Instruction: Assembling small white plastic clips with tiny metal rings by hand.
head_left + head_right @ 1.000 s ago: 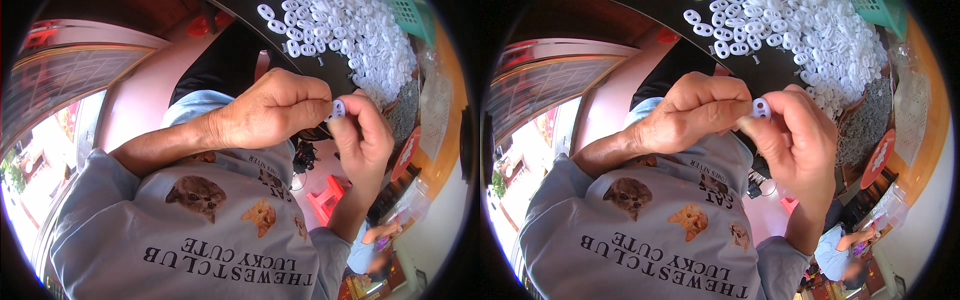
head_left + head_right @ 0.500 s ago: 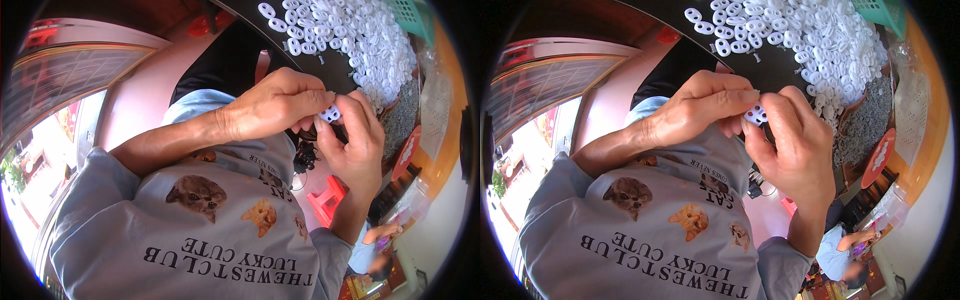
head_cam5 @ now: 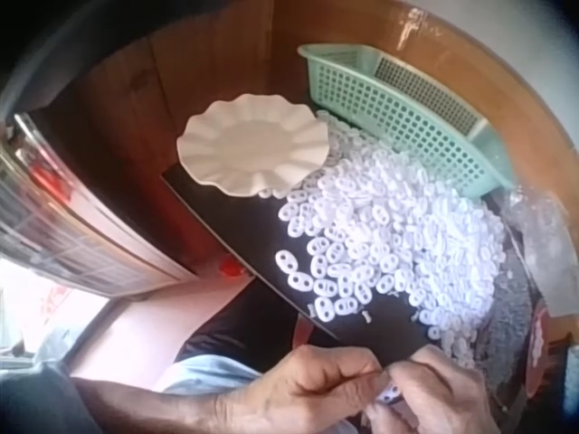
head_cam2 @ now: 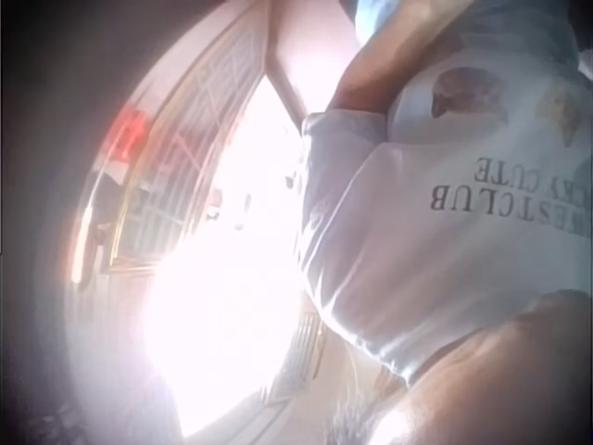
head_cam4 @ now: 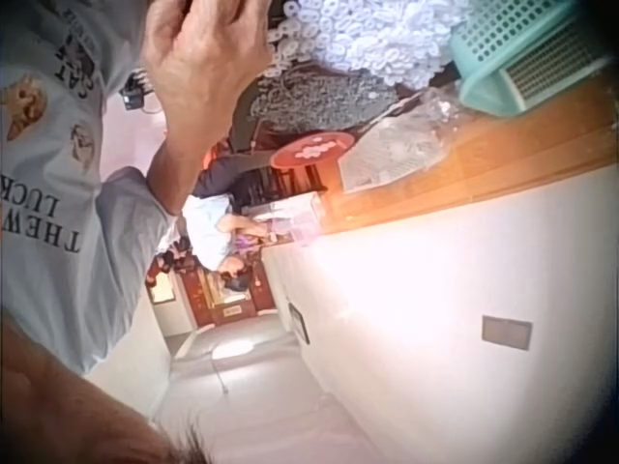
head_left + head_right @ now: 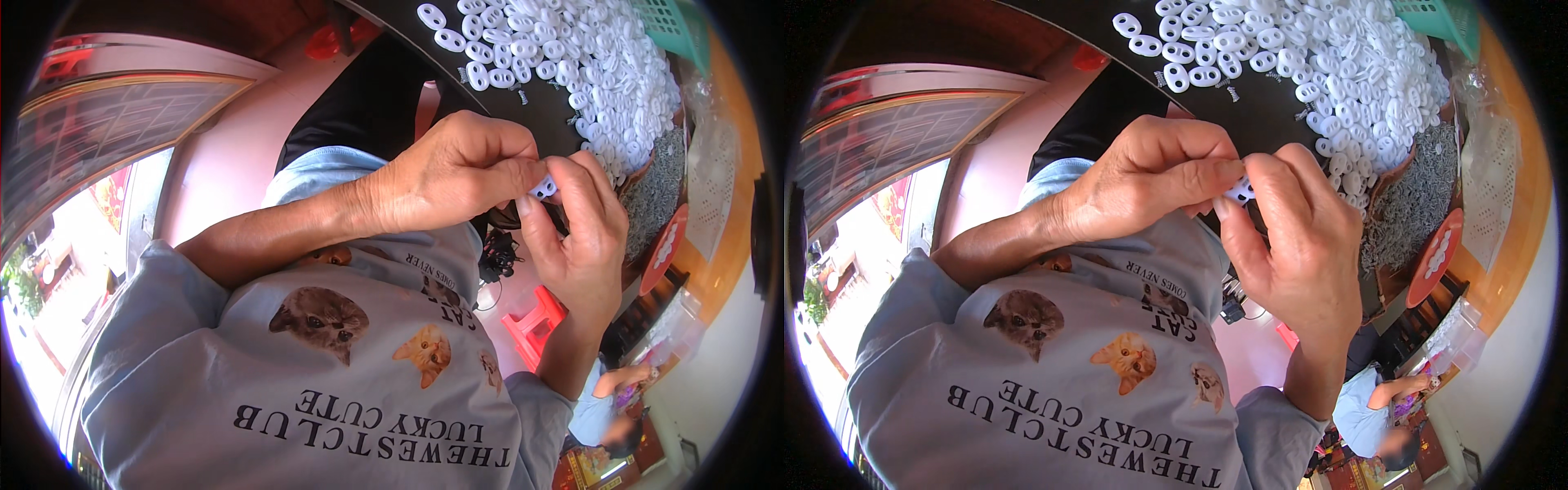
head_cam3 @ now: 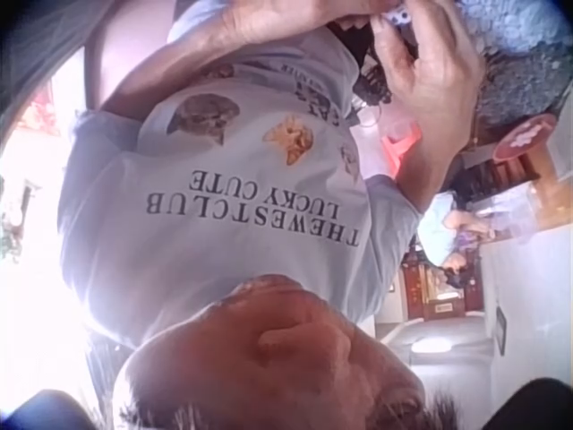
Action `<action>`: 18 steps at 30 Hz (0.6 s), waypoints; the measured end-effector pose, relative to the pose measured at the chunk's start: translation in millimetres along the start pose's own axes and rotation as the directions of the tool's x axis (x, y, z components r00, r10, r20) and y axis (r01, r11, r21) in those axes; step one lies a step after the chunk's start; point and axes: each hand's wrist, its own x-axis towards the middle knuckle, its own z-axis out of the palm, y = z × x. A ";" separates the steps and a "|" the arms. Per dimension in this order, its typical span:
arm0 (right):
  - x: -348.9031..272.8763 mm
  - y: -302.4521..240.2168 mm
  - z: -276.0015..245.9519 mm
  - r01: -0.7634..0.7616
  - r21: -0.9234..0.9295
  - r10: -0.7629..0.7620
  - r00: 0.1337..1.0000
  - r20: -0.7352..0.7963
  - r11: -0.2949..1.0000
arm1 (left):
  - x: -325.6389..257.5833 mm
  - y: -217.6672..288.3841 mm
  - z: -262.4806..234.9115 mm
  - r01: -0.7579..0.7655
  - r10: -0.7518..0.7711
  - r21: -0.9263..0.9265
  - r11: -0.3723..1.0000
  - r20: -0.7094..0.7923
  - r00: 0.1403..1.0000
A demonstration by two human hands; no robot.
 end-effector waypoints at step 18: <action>-4.8 -7.7 0.7 -0.088 0.014 0.088 0.995 0.048 0.996 | 0.3 4.1 -2.1 0.076 -0.077 0.023 0.997 0.045 0.996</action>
